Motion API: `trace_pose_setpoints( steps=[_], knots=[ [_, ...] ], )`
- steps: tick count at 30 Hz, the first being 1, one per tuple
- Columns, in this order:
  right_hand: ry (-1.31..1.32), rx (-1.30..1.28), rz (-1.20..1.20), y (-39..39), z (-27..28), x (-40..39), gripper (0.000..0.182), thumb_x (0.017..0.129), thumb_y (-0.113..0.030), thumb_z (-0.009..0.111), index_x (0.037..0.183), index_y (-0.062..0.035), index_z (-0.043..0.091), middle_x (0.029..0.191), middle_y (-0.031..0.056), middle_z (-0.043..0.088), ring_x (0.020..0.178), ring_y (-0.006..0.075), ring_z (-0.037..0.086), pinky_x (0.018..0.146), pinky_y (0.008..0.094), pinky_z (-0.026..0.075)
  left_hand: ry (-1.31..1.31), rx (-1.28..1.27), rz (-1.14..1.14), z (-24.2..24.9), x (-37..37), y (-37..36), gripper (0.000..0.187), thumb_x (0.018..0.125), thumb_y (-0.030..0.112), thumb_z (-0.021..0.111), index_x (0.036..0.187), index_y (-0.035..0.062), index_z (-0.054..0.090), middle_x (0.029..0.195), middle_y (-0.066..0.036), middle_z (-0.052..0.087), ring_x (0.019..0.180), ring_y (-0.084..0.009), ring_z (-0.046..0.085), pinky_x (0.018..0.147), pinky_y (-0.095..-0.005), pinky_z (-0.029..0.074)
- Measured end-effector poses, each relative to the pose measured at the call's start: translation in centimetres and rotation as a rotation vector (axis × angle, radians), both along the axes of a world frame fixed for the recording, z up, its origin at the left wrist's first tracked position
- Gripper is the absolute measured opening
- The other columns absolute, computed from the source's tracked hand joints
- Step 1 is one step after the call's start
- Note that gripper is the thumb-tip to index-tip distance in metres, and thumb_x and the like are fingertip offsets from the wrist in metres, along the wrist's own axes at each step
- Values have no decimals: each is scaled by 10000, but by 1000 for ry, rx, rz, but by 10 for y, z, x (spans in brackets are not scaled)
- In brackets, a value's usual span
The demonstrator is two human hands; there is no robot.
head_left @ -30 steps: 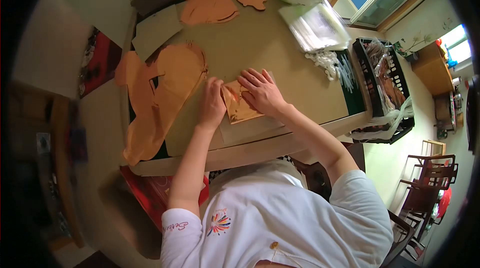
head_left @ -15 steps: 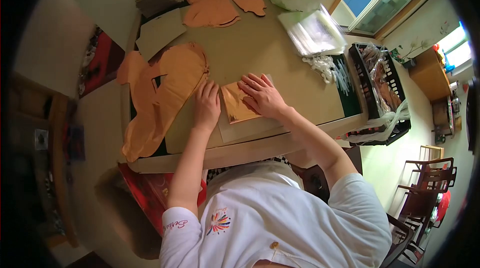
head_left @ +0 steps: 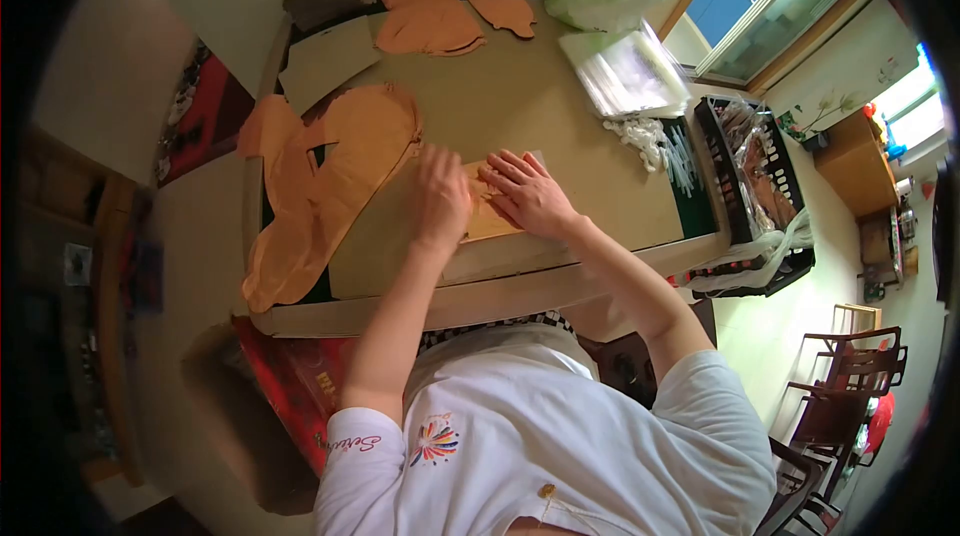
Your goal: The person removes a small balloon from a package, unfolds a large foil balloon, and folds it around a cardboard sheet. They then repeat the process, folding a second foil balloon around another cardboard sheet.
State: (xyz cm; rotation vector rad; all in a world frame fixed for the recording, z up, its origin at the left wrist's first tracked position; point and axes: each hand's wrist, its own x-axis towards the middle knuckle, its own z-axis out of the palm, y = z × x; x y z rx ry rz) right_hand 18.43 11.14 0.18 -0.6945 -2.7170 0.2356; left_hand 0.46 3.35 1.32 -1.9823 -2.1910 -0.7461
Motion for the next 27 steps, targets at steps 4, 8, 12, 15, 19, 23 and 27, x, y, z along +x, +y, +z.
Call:
trace_pose_setpoints(
  steps=[4,8,12,15,19,23,27],
  knots=[
    [8,-19,8,3,-2,0,473,960,-327,478,1388,-129,455,1460,93,413,1387,276,313,1150,458,219,-7,-39,-64,-21,43,-40,501,896,208,576,1329,-17,464,1384,-203,458,1331,-348,380,1111,-502,277],
    [-53,-33,-16,-2,9,-2,480,952,-297,489,1403,-141,428,1446,99,419,1378,280,325,1135,517,215,-49,-120,-145,-13,54,-80,558,881,223,597,1354,-26,436,1414,-211,421,1336,-355,375,1110,-489,286],
    [-108,17,-109,-2,9,-23,474,949,-287,504,1401,-164,428,1435,100,418,1372,293,330,1112,574,217,-61,-92,-186,-22,49,-83,548,890,231,587,1358,-9,434,1415,-204,417,1331,-350,381,1100,-481,307],
    [-58,-4,-125,-9,6,-40,469,969,-332,451,1415,-194,412,1466,98,384,1392,291,295,1125,569,189,-117,-68,-188,-20,46,-80,487,895,178,569,1338,11,455,1406,-197,424,1302,-351,412,1077,-455,345],
    [-36,-16,-130,-13,-1,-41,478,976,-368,409,1426,-208,408,1474,109,385,1395,291,295,1141,557,158,-435,55,17,-6,21,-69,375,892,70,539,1264,33,513,1328,-194,481,1192,-358,501,982,-405,442],
    [12,16,-132,-14,-2,-42,453,964,-335,438,1392,-190,452,1445,115,419,1370,291,339,1133,554,182,-464,-82,157,9,-7,-49,153,892,72,558,1020,12,616,986,-161,619,945,-311,612,792,-380,505],
    [133,-53,-145,-14,-2,-41,411,933,-244,500,1333,-148,498,1399,129,458,1343,287,377,1120,545,225,-601,-157,214,20,0,-41,152,870,134,628,972,23,647,812,-123,678,720,-291,650,677,-372,515]
  ],
)
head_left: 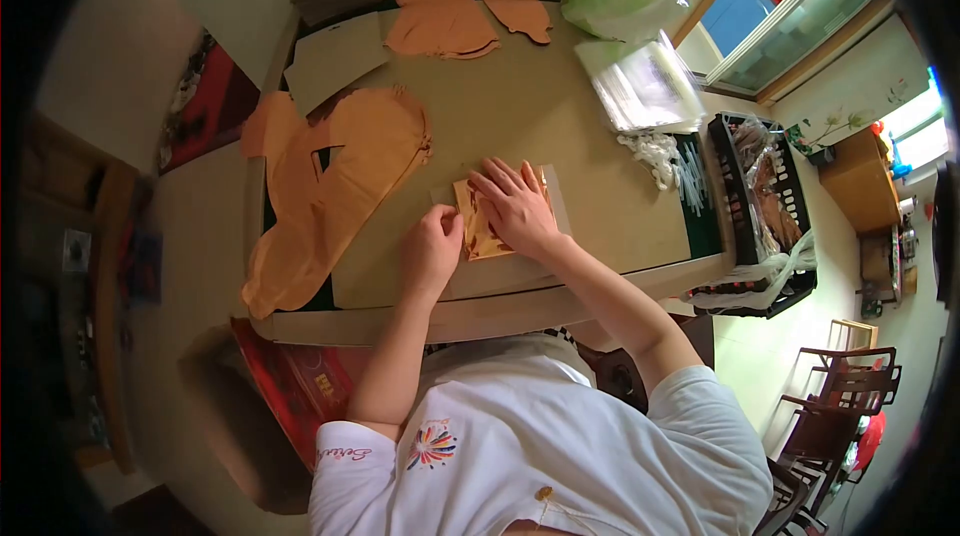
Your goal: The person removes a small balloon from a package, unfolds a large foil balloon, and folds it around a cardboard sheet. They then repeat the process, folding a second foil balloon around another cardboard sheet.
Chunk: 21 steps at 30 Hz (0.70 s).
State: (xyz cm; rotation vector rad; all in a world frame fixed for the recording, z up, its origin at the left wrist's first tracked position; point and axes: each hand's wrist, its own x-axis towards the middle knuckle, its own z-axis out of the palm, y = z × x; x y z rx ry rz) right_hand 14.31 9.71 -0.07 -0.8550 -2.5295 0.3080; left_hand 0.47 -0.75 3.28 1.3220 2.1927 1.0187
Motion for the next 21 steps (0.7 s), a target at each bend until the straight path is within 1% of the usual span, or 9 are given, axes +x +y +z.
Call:
trace_pose_setpoints(
  steps=[3,6,7,8,10,11,14,17,21],
  knots=[
    [52,-22,17,-1,3,2,392,911,-186,523,1298,-126,517,1375,134,474,1334,283,386,1114,537,245,-209,-13,35,-9,-1,6,175,857,168,657,959,26,655,774,-123,691,680,-284,661,650,-363,516],
    [63,-36,37,0,3,5,384,911,-188,520,1291,-134,527,1374,133,476,1329,284,393,1115,538,244,-256,80,75,-21,-5,7,190,853,196,665,932,23,663,777,-136,692,705,-275,674,649,-352,513],
    [67,-25,44,0,5,5,385,909,-188,525,1292,-140,529,1372,131,479,1326,285,397,1113,541,246,-178,221,113,-25,-5,9,206,847,215,672,905,18,672,756,-138,689,704,-286,674,639,-363,511],
    [70,-16,51,-1,8,5,387,908,-187,530,1292,-147,531,1370,130,482,1323,287,400,1111,544,249,-169,146,91,-29,-4,7,203,848,214,672,897,17,673,763,-136,689,709,-290,672,643,-364,510],
    [70,-6,64,-4,8,4,388,906,-190,540,1293,-160,536,1365,128,488,1318,291,407,1107,550,254,-152,-7,55,-6,2,4,199,848,210,670,881,15,676,779,-132,689,720,-297,669,651,-368,509],
    [68,-1,69,-4,8,3,388,905,-193,546,1292,-167,539,1363,127,491,1316,293,410,1104,554,256,-154,-28,47,-4,4,4,197,855,208,662,863,12,674,797,-139,687,730,-304,666,659,-374,510],
    [88,-6,79,-6,11,1,377,903,-201,561,1280,-176,558,1357,127,498,1311,301,413,1097,562,264,-98,85,61,-20,4,7,201,867,209,647,869,9,669,793,-150,682,715,-302,663,654,-371,509],
    [79,2,81,-6,8,1,359,909,-224,562,1264,-178,579,1355,128,502,1311,307,413,1097,563,264,-270,56,143,-17,7,6,206,883,203,629,888,1,668,761,-162,672,689,-304,657,634,-369,501],
    [23,14,86,-5,3,1,355,919,-277,552,1259,-184,595,1367,127,497,1317,310,406,1103,561,256,-259,-9,60,-22,3,6,207,898,191,610,870,-8,659,760,-174,666,691,-299,657,620,-367,490]
  ],
)
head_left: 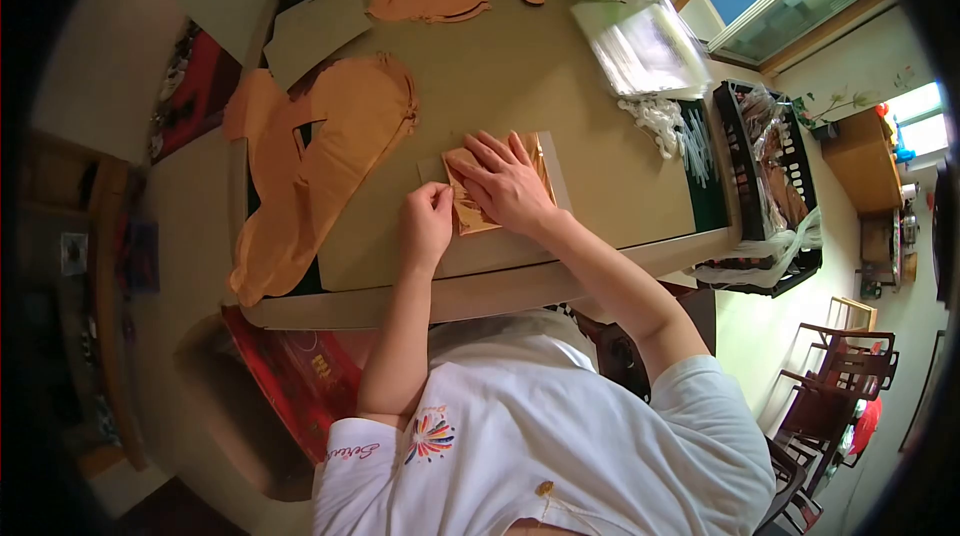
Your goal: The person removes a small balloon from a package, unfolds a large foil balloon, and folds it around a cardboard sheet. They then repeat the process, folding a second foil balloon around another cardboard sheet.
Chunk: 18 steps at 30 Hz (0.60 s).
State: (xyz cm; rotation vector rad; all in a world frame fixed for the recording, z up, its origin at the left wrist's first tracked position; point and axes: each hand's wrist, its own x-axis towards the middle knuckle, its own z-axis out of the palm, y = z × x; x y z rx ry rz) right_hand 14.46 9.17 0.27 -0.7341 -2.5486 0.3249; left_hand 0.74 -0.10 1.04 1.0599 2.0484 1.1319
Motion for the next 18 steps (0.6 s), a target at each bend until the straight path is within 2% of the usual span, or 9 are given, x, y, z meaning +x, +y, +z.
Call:
trace_pose_setpoints(
  steps=[5,8,11,12,15,18],
  knots=[
    [-19,-7,-13,0,3,-3,378,920,-354,545,1257,-193,605,1401,124,467,1335,307,383,1111,555,244,-51,-26,-46,-2,-5,-8,215,902,184,601,829,-13,646,757,-162,669,696,-295,660,618,-376,487],
    [-41,3,-15,-1,1,-3,392,919,-377,542,1263,-199,601,1411,123,457,1343,308,373,1113,553,238,109,-103,-118,19,7,-14,198,897,181,607,836,-4,648,767,-148,675,699,-305,659,623,-386,493],
    [-43,3,-22,-2,1,-4,396,922,-384,535,1270,-205,597,1412,124,455,1345,311,368,1113,555,234,174,50,9,29,17,-19,165,889,170,618,852,12,651,773,-134,679,705,-306,658,632,-392,500],
    [-42,-2,-27,-2,1,-3,395,924,-384,533,1271,-207,596,1411,125,456,1346,312,367,1113,556,233,133,53,59,28,19,-17,137,883,155,624,900,25,664,766,-126,675,711,-312,656,642,-393,505],
    [-28,-6,-17,0,-1,-3,391,928,-381,526,1272,-209,594,1410,127,456,1345,316,368,1111,563,232,228,155,-25,6,6,-11,155,876,158,638,917,12,671,772,-124,682,709,-288,665,652,-369,507],
    [-24,-4,-20,-1,-2,-4,388,931,-382,522,1272,-209,594,1409,127,457,1343,317,370,1109,566,232,21,136,-38,0,-2,-10,172,866,160,654,926,0,675,786,-126,696,708,-240,676,660,-337,508]
  ],
)
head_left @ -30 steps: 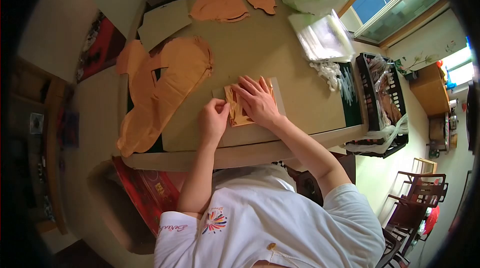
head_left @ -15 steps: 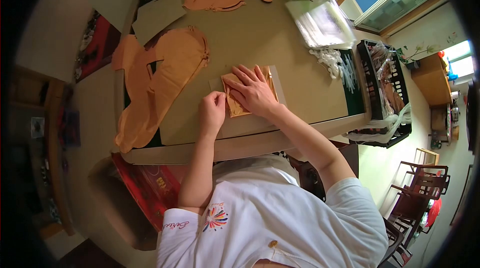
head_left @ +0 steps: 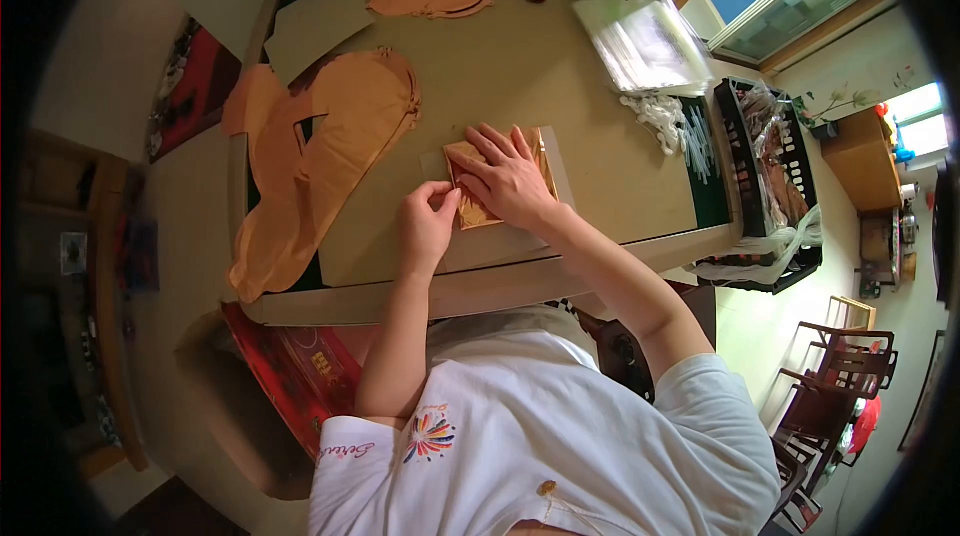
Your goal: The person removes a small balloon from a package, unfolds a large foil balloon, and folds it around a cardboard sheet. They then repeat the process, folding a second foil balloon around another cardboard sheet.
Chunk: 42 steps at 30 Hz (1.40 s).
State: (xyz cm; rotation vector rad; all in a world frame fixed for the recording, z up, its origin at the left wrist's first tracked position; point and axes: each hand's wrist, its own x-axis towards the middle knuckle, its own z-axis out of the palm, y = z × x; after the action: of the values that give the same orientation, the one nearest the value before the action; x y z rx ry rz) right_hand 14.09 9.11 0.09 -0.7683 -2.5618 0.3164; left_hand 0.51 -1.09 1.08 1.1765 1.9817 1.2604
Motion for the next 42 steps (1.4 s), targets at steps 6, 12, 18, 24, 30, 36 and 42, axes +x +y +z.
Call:
trace_pose_setpoints(
  steps=[6,12,18,24,30,36,42],
  knots=[
    [-16,-12,-16,-1,1,-2,386,936,-389,513,1274,-219,587,1410,129,455,1346,321,364,1113,567,221,-144,-158,-2,-6,-3,3,176,855,159,667,898,-11,672,766,-114,703,677,-178,662,650,-309,500],
    [0,-20,-30,-1,0,-3,373,940,-396,505,1267,-240,591,1417,121,451,1346,320,365,1120,561,208,-150,-160,35,-6,-2,12,168,858,159,666,862,-9,666,738,-113,690,662,-177,648,633,-302,492],
    [24,-52,-51,0,-4,-5,365,940,-398,506,1255,-239,600,1402,116,467,1335,314,378,1113,562,223,-235,-94,19,-10,-3,15,110,855,74,663,927,-6,641,766,-38,668,688,-105,594,635,-248,468],
    [28,-7,-57,-2,-4,-5,369,928,-409,518,1243,-239,609,1394,105,478,1328,302,390,1114,559,224,-355,-134,61,-7,2,4,239,838,61,669,1037,25,542,773,-92,685,650,-115,595,582,-266,463],
    [8,15,-60,-2,-7,-5,402,915,-433,521,1260,-243,600,1397,106,480,1333,294,386,1118,553,218,-312,-166,33,-5,3,-7,239,835,51,669,1023,21,524,773,-91,686,638,-122,598,573,-267,464],
    [-5,24,-62,-2,-8,-5,425,911,-448,524,1286,-257,581,1408,102,469,1348,286,366,1127,548,201,-236,-81,15,5,11,-19,245,852,46,649,1050,23,507,777,-106,685,657,-131,619,594,-268,483],
    [-24,46,-55,-4,-4,-4,408,928,-418,499,1296,-256,569,1412,98,465,1349,284,365,1126,543,210,-319,-227,22,13,16,-26,254,874,55,624,1106,11,531,819,-124,686,727,-155,652,654,-293,512]
  ],
)
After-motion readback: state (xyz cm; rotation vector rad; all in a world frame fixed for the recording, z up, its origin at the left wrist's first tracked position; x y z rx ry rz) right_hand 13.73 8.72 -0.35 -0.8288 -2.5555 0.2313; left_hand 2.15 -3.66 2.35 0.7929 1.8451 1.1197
